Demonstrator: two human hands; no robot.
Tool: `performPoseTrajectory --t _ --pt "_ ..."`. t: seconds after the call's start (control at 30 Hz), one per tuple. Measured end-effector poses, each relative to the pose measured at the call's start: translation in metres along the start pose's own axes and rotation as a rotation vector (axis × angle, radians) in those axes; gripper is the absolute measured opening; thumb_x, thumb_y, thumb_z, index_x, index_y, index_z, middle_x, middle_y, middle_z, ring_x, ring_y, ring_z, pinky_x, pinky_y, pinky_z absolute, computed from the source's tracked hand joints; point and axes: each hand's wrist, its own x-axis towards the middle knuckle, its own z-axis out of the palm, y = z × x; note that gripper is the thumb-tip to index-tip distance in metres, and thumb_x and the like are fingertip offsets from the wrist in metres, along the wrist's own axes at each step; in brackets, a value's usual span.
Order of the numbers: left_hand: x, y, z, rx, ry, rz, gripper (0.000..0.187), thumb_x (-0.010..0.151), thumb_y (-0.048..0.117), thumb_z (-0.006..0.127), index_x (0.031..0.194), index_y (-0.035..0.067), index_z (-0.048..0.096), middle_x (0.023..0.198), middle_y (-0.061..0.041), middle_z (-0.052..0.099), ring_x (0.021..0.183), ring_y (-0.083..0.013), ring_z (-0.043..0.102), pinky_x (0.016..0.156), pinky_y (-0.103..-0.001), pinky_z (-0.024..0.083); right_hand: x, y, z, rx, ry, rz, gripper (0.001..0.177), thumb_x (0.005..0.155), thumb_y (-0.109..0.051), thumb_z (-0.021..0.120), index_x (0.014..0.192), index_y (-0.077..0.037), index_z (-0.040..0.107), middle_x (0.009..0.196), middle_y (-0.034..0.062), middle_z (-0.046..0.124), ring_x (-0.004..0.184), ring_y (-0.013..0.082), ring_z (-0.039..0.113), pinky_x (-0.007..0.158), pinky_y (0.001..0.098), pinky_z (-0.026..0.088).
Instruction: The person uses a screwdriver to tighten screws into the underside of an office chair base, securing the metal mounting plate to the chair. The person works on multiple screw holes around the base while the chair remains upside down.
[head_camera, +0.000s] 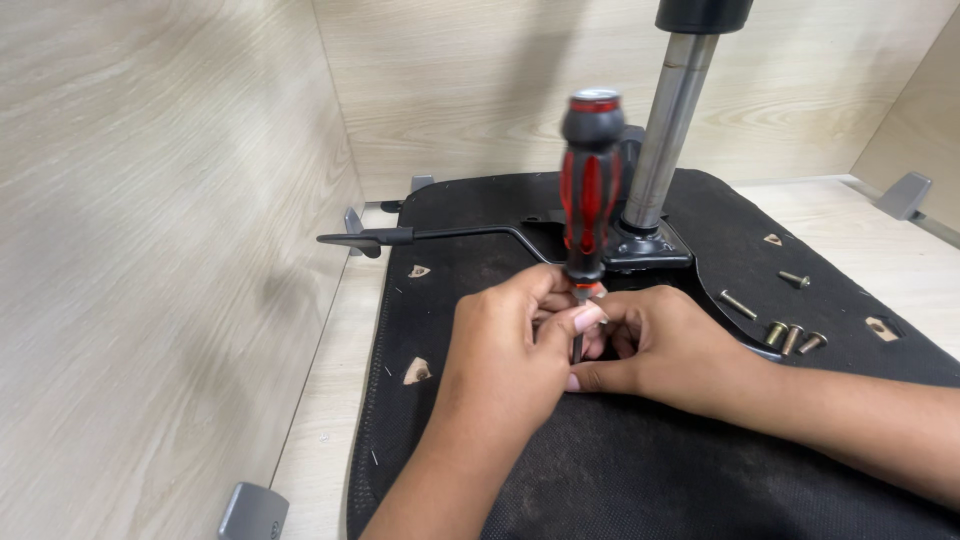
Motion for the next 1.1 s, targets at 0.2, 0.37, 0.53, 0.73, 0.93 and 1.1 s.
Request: performPoseTrajectory --t 0.2,0.37,0.53,0.73,0.93,1.1 --pt "-0.001 -0.005 0.005 0.271 0.054 0.261 0.014 0.09 0.014 0.076 0.093 0.001 0.078 0.066 -0.009 0.075 0.063 -0.0153 0.069 0.06 -0.029 0.053 0.004 0.01 0.0 0.148 -0.073 -0.138 0.018 0.073 -0.011 0.084 0.088 -0.004 0.077 0.077 0.0007 0.076 0.067 0.0062 0.067 0.062 0.0261 0.055" --pt "-0.001 -0.011 0.008 0.092 0.093 0.183 0.022 0.083 0.015 0.079 0.1 0.001 0.076 0.076 -0.006 0.074 0.07 -0.0112 0.072 0.061 -0.026 0.06 0.006 0.012 0.0 0.08 -0.009 -0.156 0.026 0.072 -0.011 0.083 0.098 -0.008 0.078 0.079 0.0004 0.081 0.073 0.0056 0.074 0.071 0.0259 0.061" --pt "0.001 -0.008 0.008 0.051 0.211 0.232 0.048 0.075 0.017 0.087 0.116 -0.003 0.071 0.087 -0.01 0.076 0.073 -0.0132 0.077 0.06 -0.024 0.065 0.005 0.003 0.0 0.096 -0.047 -0.101 0.028 0.069 -0.017 0.09 0.093 -0.006 0.08 0.074 0.0029 0.08 0.068 0.0079 0.073 0.067 0.0265 0.06" --pt "-0.001 0.001 0.003 -0.01 0.189 0.051 0.043 0.072 0.012 0.082 0.111 -0.001 0.071 0.082 -0.011 0.08 0.069 -0.0137 0.08 0.056 -0.025 0.063 0.005 0.003 0.004 0.013 -0.029 -0.06 0.033 0.07 -0.024 0.092 0.095 -0.009 0.076 0.069 0.0011 0.073 0.061 0.0084 0.067 0.057 0.0261 0.055" --pt "-0.001 0.003 -0.001 0.05 0.156 0.071 0.026 0.076 0.014 0.082 0.097 -0.001 0.076 0.078 -0.011 0.08 0.071 -0.014 0.08 0.065 -0.027 0.064 0.009 0.01 -0.009 0.276 -0.232 -0.215 0.037 0.078 -0.014 0.092 0.108 -0.005 0.072 0.094 0.0041 0.07 0.083 0.0099 0.065 0.075 0.0292 0.053" --pt "0.004 -0.004 -0.002 0.02 0.06 0.161 0.025 0.08 0.014 0.08 0.102 0.002 0.077 0.084 -0.009 0.081 0.077 -0.0131 0.08 0.071 -0.026 0.065 0.015 0.006 -0.031 0.299 -0.188 -0.084 0.034 0.074 -0.01 0.083 0.104 0.002 0.075 0.092 0.0087 0.08 0.085 0.0134 0.076 0.084 0.0309 0.061"
